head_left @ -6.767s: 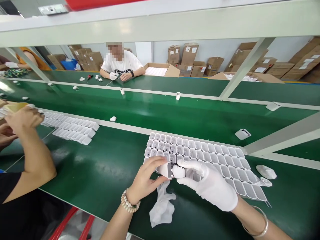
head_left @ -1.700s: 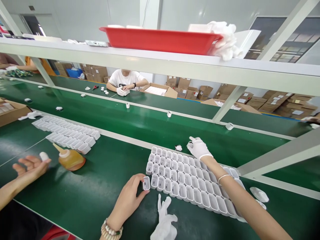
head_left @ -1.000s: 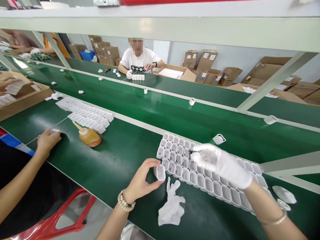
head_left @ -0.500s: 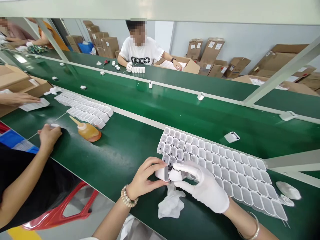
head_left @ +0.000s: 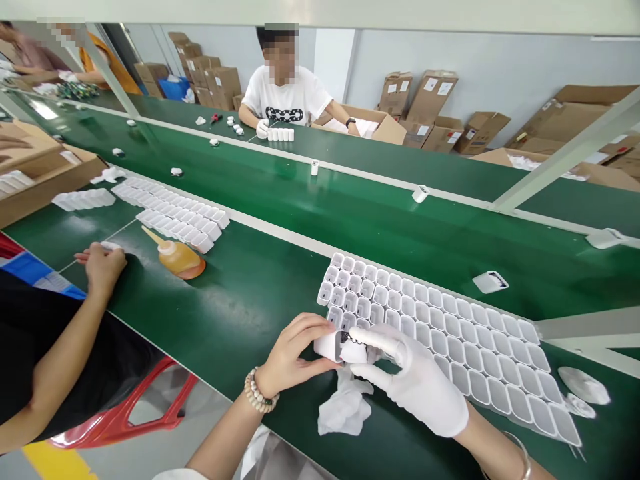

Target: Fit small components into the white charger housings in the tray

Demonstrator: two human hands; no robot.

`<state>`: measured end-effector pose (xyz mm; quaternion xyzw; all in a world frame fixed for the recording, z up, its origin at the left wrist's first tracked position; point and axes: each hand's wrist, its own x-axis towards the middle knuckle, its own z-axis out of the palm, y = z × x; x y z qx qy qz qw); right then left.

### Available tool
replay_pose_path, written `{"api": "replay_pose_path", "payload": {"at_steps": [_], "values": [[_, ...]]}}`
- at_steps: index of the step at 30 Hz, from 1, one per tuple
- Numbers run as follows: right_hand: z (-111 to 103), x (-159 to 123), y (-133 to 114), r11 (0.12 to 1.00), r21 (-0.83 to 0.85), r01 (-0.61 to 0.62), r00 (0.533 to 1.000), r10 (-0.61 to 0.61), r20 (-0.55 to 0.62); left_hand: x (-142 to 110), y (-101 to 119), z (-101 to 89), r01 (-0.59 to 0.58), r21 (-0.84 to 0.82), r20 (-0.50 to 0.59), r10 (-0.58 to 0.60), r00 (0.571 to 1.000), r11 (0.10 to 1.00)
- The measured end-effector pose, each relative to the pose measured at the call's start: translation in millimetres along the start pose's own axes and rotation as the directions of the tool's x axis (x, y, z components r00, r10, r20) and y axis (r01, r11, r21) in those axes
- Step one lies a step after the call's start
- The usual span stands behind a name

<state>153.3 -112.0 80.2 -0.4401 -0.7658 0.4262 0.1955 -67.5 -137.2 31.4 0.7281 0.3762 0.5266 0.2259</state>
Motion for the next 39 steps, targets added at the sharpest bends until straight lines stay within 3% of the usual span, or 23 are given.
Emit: {"api": "replay_pose_path", "payload": {"at_steps": [8, 14, 18, 21, 27, 33, 36, 39], "values": [[2, 0, -6, 0.997, -0.069, -0.031, 0.999, 0.032, 0.009, 0, -1, 0.8, -0.037, 0.013, 0.010, 0.036, 0.999, 0.999], [13, 4, -5, 0.979, -0.141, -0.144, 0.990, 0.142, -0.024, 1, 2, 0.5, -0.032, 0.014, 0.051, 0.031, 0.998, 0.999], [25, 1, 6, 0.987, -0.154, -0.039, 0.985, 0.012, -0.171, 0, 4, 0.0, -0.011, 0.026, 0.007, 0.011, 1.000, 1.000], [30, -3, 8, 0.972, -0.227, 0.059, 0.986, -0.092, -0.141, -1, 3, 0.7, -0.002, 0.030, -0.022, 0.003, 1.000, 1.000], [33, 0, -8, 0.959, -0.280, 0.052, 0.998, -0.057, -0.011, -3, 3, 5.3, 0.021, 0.035, -0.061, -0.019, 0.998, 0.999], [39, 12, -10, 0.984, -0.170, -0.057, 0.990, 0.034, -0.134, -3, 5, 11.0, -0.031, 0.062, -0.040, 0.034, 0.999, 0.998], [31, 22, -16, 0.994, -0.110, -0.021, 0.986, 0.002, -0.169, -3, 5, 8.7, -0.002, 0.067, -0.019, 0.003, 1.000, 0.998], [3, 38, -18, 0.984, -0.173, -0.044, 0.983, 0.012, -0.181, 5, 13, -0.8, 0.047, 0.006, -0.077, -0.046, 0.996, 0.999]]}}
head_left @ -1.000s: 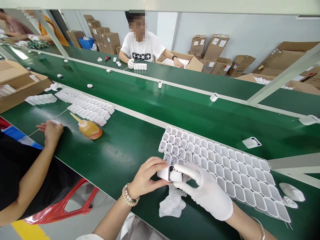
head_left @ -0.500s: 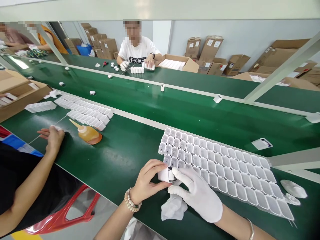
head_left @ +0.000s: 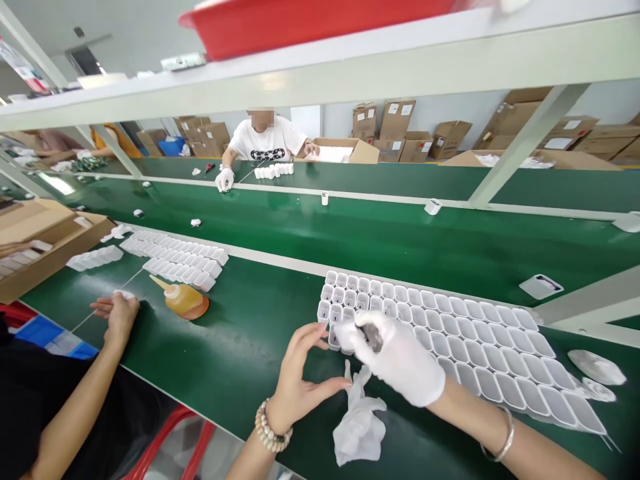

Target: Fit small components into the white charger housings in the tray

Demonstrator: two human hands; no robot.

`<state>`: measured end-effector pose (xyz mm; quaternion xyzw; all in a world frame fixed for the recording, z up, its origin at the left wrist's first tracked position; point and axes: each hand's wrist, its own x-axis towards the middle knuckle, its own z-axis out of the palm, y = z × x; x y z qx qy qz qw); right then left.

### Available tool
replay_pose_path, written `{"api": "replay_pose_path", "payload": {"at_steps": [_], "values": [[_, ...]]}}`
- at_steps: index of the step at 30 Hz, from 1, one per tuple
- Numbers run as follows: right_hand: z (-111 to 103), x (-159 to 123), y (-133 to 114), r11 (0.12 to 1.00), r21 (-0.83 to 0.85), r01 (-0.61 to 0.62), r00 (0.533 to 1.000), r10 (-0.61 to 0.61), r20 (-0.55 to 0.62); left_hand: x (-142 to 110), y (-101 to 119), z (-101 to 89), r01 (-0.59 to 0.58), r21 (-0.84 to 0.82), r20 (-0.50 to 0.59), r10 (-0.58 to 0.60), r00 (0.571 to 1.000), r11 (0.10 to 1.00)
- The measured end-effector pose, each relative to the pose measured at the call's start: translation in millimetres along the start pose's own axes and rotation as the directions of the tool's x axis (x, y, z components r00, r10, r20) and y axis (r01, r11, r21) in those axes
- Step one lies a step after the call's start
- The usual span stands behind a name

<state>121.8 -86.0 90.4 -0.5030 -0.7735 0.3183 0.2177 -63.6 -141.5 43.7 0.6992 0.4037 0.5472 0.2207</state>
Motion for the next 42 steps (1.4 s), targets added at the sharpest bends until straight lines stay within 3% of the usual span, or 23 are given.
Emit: {"api": "replay_pose_path", "payload": {"at_steps": [3, 7, 12, 16, 22, 26, 30, 32, 34, 42], "values": [[-35, 36, 19, 0.973, -0.195, -0.125, 0.988, 0.105, -0.111, 21, 21, -12.1, -0.015, -0.121, -0.032, 0.011, 0.999, 0.993], [-74, 92, 60, 0.879, -0.333, -0.342, 0.935, 0.282, -0.217, 61, 60, -23.1, -0.111, -0.264, 0.021, 0.121, 0.992, 0.958], [-88, 118, 96, 0.779, -0.400, -0.482, 0.876, 0.423, -0.233, 98, 90, -20.6, -0.191, -0.319, -0.032, 0.191, 0.981, 0.928], [-88, 113, 104, 0.774, -0.402, -0.490, 0.872, 0.444, -0.209, 107, 93, -15.0, -0.223, -0.340, -0.059, 0.216, 0.975, 0.914], [-100, 104, 100, 0.800, -0.376, -0.467, 0.883, 0.407, -0.232, 105, 97, -8.6, -0.213, -0.342, 0.005, 0.228, 0.974, 0.915], [-97, 73, 75, 0.880, -0.318, -0.354, 0.926, 0.281, -0.253, 101, 100, -3.0, -0.202, -0.358, 0.039, 0.230, 0.972, 0.912], [-83, 22, 31, 0.975, -0.192, -0.113, 0.979, 0.076, -0.190, 99, 100, 2.3, -0.176, -0.402, 0.070, 0.222, 0.973, 0.899], [-78, 1, 12, 0.997, -0.064, 0.040, 0.974, -0.053, -0.222, 98, 100, 4.1, -0.165, -0.413, 0.073, 0.213, 0.974, 0.896], [-75, -12, -1, 0.995, 0.007, 0.095, 0.953, -0.089, -0.289, 98, 101, 5.1, -0.153, -0.417, 0.071, 0.200, 0.977, 0.896], [-75, -20, 1, 0.998, -0.020, 0.065, 0.929, -0.068, -0.365, 99, 103, 6.9, -0.130, -0.423, 0.086, 0.182, 0.979, 0.897]]}}
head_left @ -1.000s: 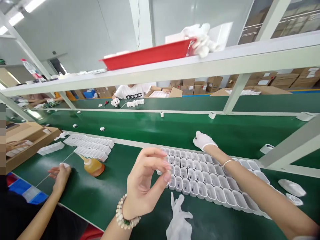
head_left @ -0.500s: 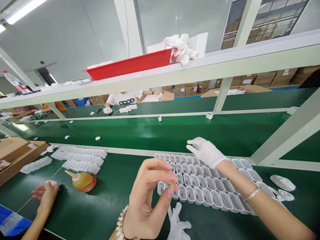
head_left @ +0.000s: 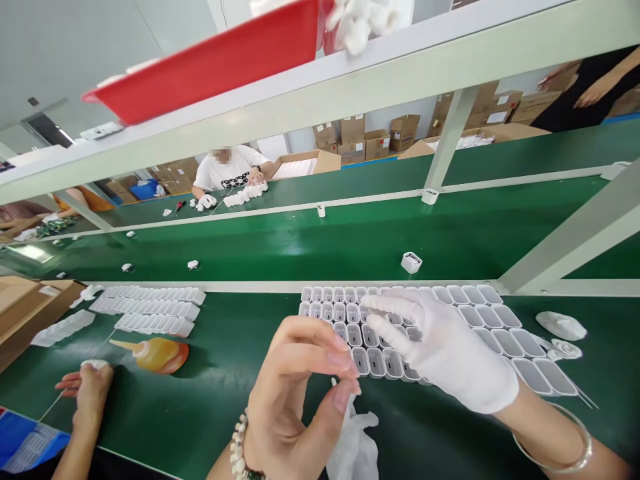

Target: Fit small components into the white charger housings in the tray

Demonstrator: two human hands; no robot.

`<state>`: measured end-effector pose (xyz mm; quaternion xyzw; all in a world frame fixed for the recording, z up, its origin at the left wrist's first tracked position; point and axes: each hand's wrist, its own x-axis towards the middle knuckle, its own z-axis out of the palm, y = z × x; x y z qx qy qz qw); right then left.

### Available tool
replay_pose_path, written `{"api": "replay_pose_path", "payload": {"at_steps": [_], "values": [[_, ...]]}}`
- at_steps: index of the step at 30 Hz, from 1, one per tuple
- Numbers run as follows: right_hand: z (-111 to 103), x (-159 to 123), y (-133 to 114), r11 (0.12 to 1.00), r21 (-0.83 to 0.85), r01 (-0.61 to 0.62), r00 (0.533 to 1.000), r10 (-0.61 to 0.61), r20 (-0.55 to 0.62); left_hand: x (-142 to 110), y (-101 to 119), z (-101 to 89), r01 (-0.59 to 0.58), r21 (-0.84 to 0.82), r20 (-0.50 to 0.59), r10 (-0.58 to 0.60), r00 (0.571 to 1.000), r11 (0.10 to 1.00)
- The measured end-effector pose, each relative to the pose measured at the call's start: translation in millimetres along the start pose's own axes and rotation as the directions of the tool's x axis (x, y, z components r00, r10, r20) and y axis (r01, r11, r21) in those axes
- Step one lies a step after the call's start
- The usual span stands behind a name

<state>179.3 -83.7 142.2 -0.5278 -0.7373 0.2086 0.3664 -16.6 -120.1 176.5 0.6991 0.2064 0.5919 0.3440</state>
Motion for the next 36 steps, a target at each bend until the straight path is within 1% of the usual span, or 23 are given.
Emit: {"api": "replay_pose_path", "payload": {"at_steps": [3, 6, 10, 16, 23, 29, 36], "values": [[0.7, -1.8, 0.3, 1.000, -0.025, 0.016, 1.000, -0.016, -0.001, 0.5, 0.2, 1.1, 0.013, 0.011, -0.008, -0.013, 1.000, 1.000], [1.6, -3.4, -0.6, 1.000, -0.023, -0.004, 1.000, 0.004, 0.014, 0.9, 1.4, 1.8, 0.047, 0.033, -0.041, -0.045, 0.998, 0.998], [2.6, -4.1, 0.2, 0.999, -0.032, -0.012, 0.999, 0.013, 0.030, 0.9, 2.1, 1.8, 0.046, 0.072, -0.062, -0.042, 0.997, 0.996], [4.6, -4.5, 2.5, 0.998, -0.062, 0.000, 0.999, 0.003, 0.038, -0.3, -0.7, 0.6, 0.007, 0.047, -0.036, -0.005, 0.999, 0.999], [4.5, -5.6, 0.2, 0.993, -0.117, 0.023, 0.997, -0.015, 0.070, 3.0, 0.8, 0.3, 0.011, 0.003, 0.019, -0.011, 1.000, 1.000], [4.5, -6.7, 0.9, 0.994, -0.104, 0.017, 0.996, -0.008, 0.094, 1.2, -0.4, 0.2, 0.013, -0.002, 0.025, -0.013, 1.000, 1.000], [3.6, -4.6, 0.3, 0.996, -0.088, 0.024, 0.997, -0.018, 0.070, 1.7, -2.0, 1.1, 0.007, -0.013, 0.029, -0.007, 1.000, 1.000]]}}
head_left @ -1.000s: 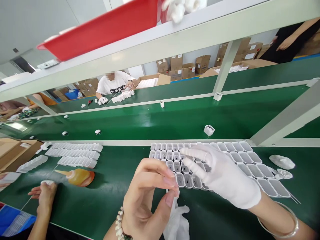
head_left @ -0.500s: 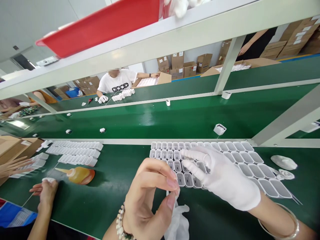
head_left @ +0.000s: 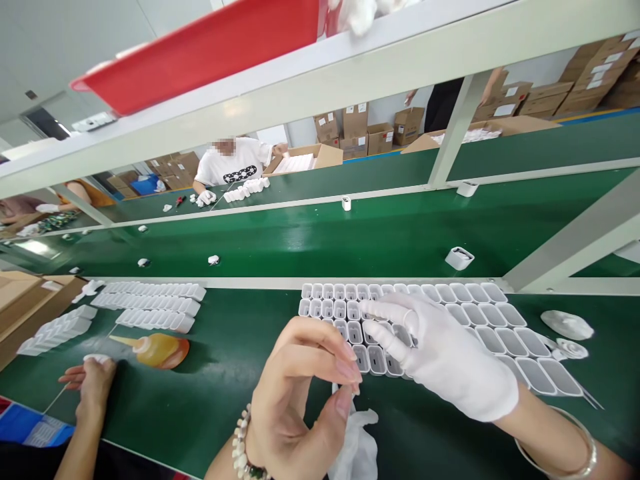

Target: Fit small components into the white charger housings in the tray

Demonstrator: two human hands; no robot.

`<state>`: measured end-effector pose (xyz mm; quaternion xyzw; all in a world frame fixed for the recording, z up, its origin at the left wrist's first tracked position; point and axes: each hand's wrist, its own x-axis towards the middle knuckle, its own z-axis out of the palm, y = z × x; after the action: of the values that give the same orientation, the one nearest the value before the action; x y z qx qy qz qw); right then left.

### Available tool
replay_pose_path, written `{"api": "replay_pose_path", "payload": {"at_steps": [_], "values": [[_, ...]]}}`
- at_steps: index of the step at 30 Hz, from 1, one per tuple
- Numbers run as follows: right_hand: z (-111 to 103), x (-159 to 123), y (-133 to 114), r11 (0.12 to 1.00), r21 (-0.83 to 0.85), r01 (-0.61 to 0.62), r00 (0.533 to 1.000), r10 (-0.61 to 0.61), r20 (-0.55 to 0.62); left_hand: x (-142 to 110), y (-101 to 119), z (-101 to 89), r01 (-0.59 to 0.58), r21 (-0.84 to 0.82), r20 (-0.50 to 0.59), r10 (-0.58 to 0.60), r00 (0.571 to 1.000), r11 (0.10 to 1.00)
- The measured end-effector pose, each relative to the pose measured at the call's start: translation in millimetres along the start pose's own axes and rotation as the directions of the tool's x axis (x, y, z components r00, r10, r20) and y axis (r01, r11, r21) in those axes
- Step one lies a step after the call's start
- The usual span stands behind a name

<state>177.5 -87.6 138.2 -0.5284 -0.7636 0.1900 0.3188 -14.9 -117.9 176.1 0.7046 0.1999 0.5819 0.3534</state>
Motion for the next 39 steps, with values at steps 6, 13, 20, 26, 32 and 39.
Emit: {"api": "replay_pose_path", "payload": {"at_steps": [6, 13, 20, 26, 32, 39], "values": [[2, 0, -1, 0.998, 0.059, 0.006, 1.000, -0.007, 0.025, 0, -3, -2.1, -0.011, 0.027, 0.006, 0.011, 1.000, 1.000], [5, -2, -2, 0.997, 0.080, -0.021, 0.999, 0.018, 0.036, 1, -5, -0.3, -0.077, 0.038, 0.015, 0.076, 0.997, 0.996], [3, 0, -4, 0.994, 0.092, -0.056, 0.995, 0.048, 0.083, 2, -10, -2.7, -0.105, 0.044, 0.026, 0.104, 0.994, 0.993], [2, -1, -3, 0.993, 0.098, -0.066, 0.994, 0.057, 0.088, 1, -6, -1.5, -0.055, 0.039, 0.010, 0.055, 0.998, 0.998], [3, -1, -3, 0.996, 0.079, -0.052, 0.995, 0.044, 0.089, 2, -5, -0.3, -0.064, 0.071, 0.004, 0.064, 0.998, 0.995], [2, 0, -4, 0.997, 0.063, -0.044, 0.994, 0.037, 0.106, 2, -7, -0.3, -0.068, 0.077, 0.002, 0.068, 0.998, 0.995]]}}
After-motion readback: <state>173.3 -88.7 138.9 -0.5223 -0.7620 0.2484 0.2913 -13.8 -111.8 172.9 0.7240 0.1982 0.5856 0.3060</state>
